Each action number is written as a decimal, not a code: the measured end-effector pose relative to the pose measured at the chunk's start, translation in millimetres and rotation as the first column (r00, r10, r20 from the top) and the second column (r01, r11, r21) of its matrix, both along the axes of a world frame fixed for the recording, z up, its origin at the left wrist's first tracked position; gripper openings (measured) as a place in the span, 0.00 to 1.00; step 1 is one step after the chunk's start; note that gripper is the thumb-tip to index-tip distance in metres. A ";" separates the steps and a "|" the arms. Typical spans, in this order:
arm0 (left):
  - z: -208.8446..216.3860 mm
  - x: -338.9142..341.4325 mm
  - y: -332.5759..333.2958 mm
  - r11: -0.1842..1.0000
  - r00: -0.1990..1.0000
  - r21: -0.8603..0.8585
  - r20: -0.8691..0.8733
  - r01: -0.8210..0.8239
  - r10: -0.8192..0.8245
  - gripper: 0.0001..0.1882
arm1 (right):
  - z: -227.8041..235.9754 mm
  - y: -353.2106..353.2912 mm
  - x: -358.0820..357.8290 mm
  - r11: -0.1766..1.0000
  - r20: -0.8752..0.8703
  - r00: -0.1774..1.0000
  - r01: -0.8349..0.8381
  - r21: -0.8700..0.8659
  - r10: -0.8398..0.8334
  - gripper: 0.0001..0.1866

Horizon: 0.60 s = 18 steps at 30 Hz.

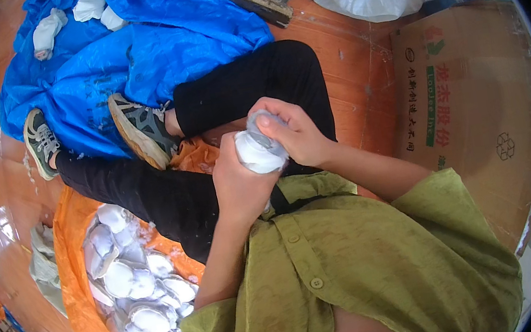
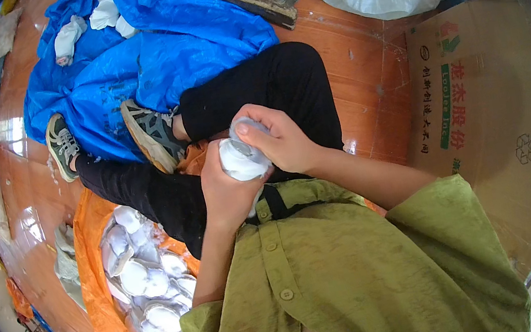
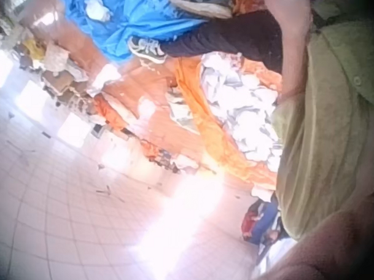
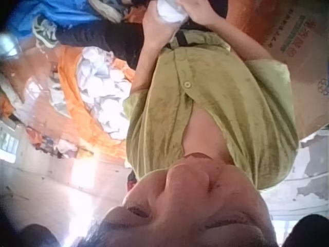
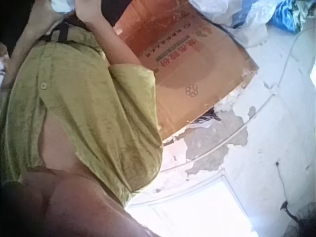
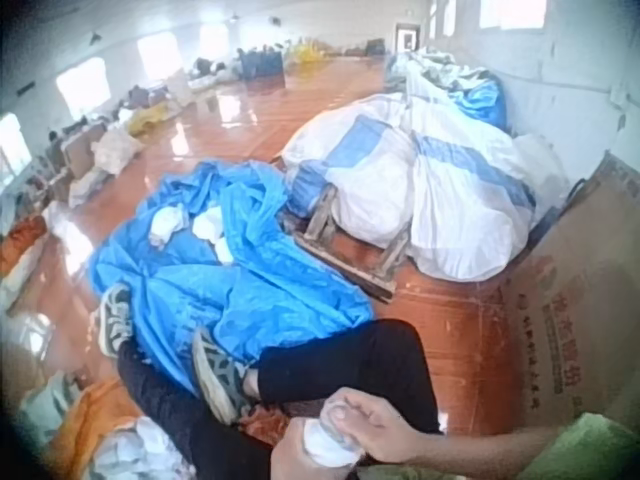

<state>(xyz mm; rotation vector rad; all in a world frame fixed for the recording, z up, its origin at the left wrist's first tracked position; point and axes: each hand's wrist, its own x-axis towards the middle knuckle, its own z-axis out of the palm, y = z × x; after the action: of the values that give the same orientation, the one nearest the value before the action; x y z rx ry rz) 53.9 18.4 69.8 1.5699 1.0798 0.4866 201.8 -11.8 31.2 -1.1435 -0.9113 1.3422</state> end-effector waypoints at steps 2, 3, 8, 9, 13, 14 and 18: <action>-6.2 -10.5 6.2 0.957 0.975 -0.245 0.195 0.153 -0.106 0.34 | 15.8 -3.6 9.9 0.995 0.207 0.977 -0.065 0.069 0.049 0.13; -10.7 -16.1 12.7 0.887 0.934 -0.386 0.337 0.255 -0.121 0.37 | 24.6 -2.7 12.4 0.989 0.305 0.950 -0.104 0.102 0.068 0.12; -16.8 -21.9 0.1 0.706 0.912 -0.604 0.380 0.370 -0.154 0.33 | 35.7 3.6 10.7 0.894 0.593 0.778 -0.397 0.206 0.209 0.10; -16.3 -18.9 -4.5 0.736 0.925 -0.587 0.353 0.337 -0.142 0.28 | 37.3 4.5 12.2 0.894 0.628 0.745 -0.415 0.172 0.225 0.10; -12.4 -12.8 -20.3 0.839 0.963 -0.523 0.268 0.152 -0.007 0.25 | 30.6 12.8 14.7 0.962 0.284 0.928 -0.268 0.053 0.242 0.11; -9.1 -9.1 -22.9 0.864 0.963 -0.492 0.269 0.106 0.035 0.23 | 24.8 13.6 14.3 0.972 0.029 0.972 -0.234 -0.006 0.235 0.11; 3.4 4.1 -29.0 0.958 0.959 -0.283 0.259 -0.043 0.119 0.18 | -1.2 11.1 6.5 0.976 -0.588 0.805 -0.185 -0.117 0.082 0.12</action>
<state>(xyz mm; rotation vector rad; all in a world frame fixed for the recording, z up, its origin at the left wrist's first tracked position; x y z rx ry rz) 58.0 -10.6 73.2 1.1787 0.9561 0.5662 208.3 -0.7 29.9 -0.7163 -0.4340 1.7815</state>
